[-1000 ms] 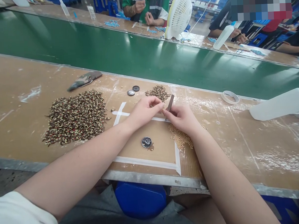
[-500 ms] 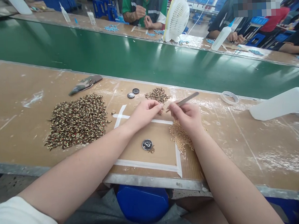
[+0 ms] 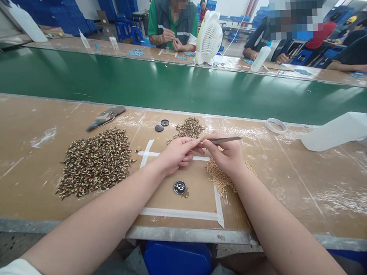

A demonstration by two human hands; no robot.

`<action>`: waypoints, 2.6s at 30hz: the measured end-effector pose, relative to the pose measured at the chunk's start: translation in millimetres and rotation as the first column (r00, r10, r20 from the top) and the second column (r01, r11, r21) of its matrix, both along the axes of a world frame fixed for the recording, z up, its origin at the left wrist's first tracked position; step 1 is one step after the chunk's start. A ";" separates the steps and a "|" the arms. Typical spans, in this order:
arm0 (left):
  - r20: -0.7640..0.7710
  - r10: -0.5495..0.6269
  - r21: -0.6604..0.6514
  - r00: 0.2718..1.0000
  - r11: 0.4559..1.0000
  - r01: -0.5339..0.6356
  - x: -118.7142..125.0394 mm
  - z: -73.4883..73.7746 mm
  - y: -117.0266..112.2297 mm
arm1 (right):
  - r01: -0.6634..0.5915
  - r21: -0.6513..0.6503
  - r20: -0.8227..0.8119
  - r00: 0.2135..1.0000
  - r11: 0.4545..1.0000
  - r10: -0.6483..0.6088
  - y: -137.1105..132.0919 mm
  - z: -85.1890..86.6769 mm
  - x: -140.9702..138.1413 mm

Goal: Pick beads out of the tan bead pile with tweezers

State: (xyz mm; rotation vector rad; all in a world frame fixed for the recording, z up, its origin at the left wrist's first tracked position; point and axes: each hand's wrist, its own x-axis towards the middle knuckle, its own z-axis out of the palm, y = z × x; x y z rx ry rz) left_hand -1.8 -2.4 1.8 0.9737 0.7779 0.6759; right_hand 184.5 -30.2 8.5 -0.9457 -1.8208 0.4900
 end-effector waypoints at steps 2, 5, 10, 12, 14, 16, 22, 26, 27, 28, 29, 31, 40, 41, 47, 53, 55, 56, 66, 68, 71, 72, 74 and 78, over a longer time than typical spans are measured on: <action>0.017 0.001 -0.015 1.000 1.000 -0.001 -1.0 0.2 1.2 | 0.054 -0.025 -0.076 0.996 0.998 -0.055 -0.4 -0.3 -0.5; 0.097 -0.043 -0.049 0.994 0.998 0.048 -4.0 1.3 2.6 | 0.103 -0.108 -0.227 0.966 0.989 -0.125 -2.1 -0.1 -2.3; 0.221 -0.132 -0.113 0.966 0.981 0.159 -8.0 -0.2 2.0 | 0.039 -0.186 -0.380 0.919 0.982 -0.109 -4.8 2.3 -6.2; 0.236 -0.142 -0.130 0.961 0.976 0.176 -8.3 -1.3 1.2 | -0.004 -0.229 -0.421 0.902 0.974 -0.095 -4.6 2.4 -7.0; 0.236 -0.141 -0.135 0.961 0.975 0.176 -7.9 -1.5 0.3 | -0.056 -0.260 -0.458 0.886 0.964 -0.072 -3.8 1.8 -7.5; 0.232 -0.142 -0.127 0.962 0.976 0.175 -7.1 -0.6 -0.8 | -0.102 -0.279 -0.485 0.873 0.955 -0.049 -3.0 1.4 -8.1; 0.209 -0.154 -0.093 0.966 0.980 0.177 -5.1 3.6 -3.4 | -0.190 -0.303 -0.556 0.831 0.934 -0.011 -3.0 5.1 -11.9; 0.195 -0.154 -0.084 0.969 0.981 0.173 -5.8 3.0 -2.9 | -0.179 -0.292 -0.538 0.843 0.939 -0.007 -3.8 6.9 -11.9; 0.196 -0.155 -0.081 0.968 0.981 0.174 -6.0 2.3 -2.6 | -0.169 -0.292 -0.528 0.849 0.941 -0.011 -3.8 6.3 -11.4; 0.199 -0.159 -0.080 0.967 0.981 0.178 -6.2 1.6 -2.3 | -0.158 -0.292 -0.518 0.855 0.943 -0.017 -3.6 5.4 -10.8; 0.202 -0.162 -0.080 0.966 0.980 0.181 -6.4 0.8 -2.0 | -0.149 -0.291 -0.507 0.862 0.945 -0.020 -3.2 4.2 -10.3; 0.209 -0.167 -0.081 0.964 0.979 0.187 -6.6 -0.4 -1.6 | -0.141 -0.280 -0.495 0.869 0.950 -0.017 -2.5 1.5 -9.3; 0.196 -0.184 -0.085 0.963 0.975 0.203 -9.2 -1.7 -2.1 | -0.073 -0.224 -0.342 0.940 0.972 -0.008 -5.1 4.1 -6.6; 0.197 -0.191 -0.083 0.962 0.974 0.210 -9.8 -2.4 -1.9 | -0.061 -0.228 -0.320 0.947 0.972 -0.015 -5.2 4.5 -5.8; 0.159 -0.232 -0.040 0.960 0.970 0.241 -9.8 -8.7 -1.7 | -0.074 -0.214 -0.288 0.957 0.974 0.009 -5.0 2.3 -2.4; -0.315 -0.153 0.272 0.937 0.931 0.243 -26.0 18.6 -5.8 | -0.111 -0.244 -0.322 0.946 0.963 0.028 -4.3 -2.1 -4.0; -0.630 0.149 0.517 0.762 0.813 0.268 -47.1 36.9 -8.9 | -0.160 -0.307 -0.351 0.935 0.938 0.045 -5.0 -3.0 -6.5; -0.727 0.373 0.615 0.577 0.727 0.304 -59.6 45.3 -10.7 | -0.192 -0.341 -0.357 0.932 0.920 0.062 -6.3 -3.0 -8.1; -0.796 0.555 0.293 -0.241 0.702 0.649 -107.0 43.5 -30.5 | -0.456 -0.593 -0.032 0.837 0.664 0.546 -30.5 3.2 -28.3; -0.783 0.567 0.291 -0.256 0.697 0.655 -102.0 40.9 -31.2 | -0.475 -0.588 -0.014 0.815 0.655 0.579 -30.4 1.5 -30.0; -0.787 0.563 0.282 -0.253 0.693 0.663 -99.0 41.1 -29.5 | -0.478 -0.591 0.004 0.804 0.650 0.595 -29.5 -1.2 -31.8; -0.791 0.561 0.284 -0.243 0.690 0.666 -98.8 41.7 -28.4 | -0.472 -0.592 0.015 0.804 0.653 0.595 -29.3 -1.9 -32.4; -0.798 0.570 0.321 -0.195 0.676 0.663 -97.2 43.1 -25.2 | -0.467 -0.582 0.034 0.804 0.666 0.594 -29.1 -2.9 -33.5; -0.779 0.588 0.598 0.218 0.590 0.543 -74.3 41.6 -11.9 | -0.459 -0.557 0.084 0.798 0.692 0.597 -29.0 -6.0 -34.9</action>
